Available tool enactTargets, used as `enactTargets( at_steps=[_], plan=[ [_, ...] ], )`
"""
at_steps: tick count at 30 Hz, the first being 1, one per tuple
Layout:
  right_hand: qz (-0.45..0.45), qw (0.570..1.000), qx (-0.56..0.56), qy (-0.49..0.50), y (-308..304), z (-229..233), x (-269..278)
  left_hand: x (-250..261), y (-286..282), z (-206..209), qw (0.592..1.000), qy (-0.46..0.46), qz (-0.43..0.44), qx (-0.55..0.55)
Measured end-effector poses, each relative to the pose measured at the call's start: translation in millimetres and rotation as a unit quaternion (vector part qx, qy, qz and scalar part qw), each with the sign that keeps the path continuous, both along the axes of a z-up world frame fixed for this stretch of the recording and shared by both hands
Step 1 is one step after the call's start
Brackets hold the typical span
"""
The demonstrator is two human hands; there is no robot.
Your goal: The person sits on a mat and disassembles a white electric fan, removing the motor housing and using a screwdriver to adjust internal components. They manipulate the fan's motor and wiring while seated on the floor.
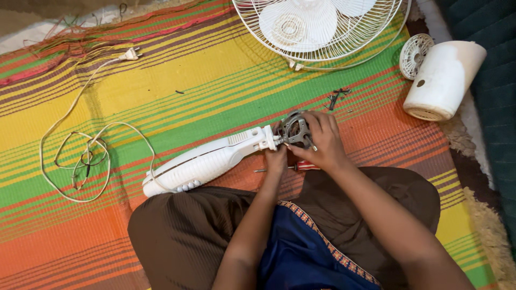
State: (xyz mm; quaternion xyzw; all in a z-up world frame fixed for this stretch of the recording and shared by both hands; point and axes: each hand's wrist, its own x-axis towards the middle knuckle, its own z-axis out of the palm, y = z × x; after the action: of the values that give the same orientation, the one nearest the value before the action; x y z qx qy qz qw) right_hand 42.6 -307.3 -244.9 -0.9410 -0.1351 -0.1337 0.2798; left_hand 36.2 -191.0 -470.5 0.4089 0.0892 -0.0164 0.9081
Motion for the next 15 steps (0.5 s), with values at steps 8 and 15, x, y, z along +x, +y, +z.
enactTargets(
  at_steps=[8,15],
  plan=[
    [-0.001,1.000,-0.001,-0.015,-1.6,6.6,0.9,3.4,-1.1,-19.9,0.998,0.066,-0.003,0.018],
    [0.016,1.000,-0.007,-0.021,-2.5,8.0,10.3,7.2,-5.1,-26.0,0.988,0.143,0.006,0.050]
  ],
)
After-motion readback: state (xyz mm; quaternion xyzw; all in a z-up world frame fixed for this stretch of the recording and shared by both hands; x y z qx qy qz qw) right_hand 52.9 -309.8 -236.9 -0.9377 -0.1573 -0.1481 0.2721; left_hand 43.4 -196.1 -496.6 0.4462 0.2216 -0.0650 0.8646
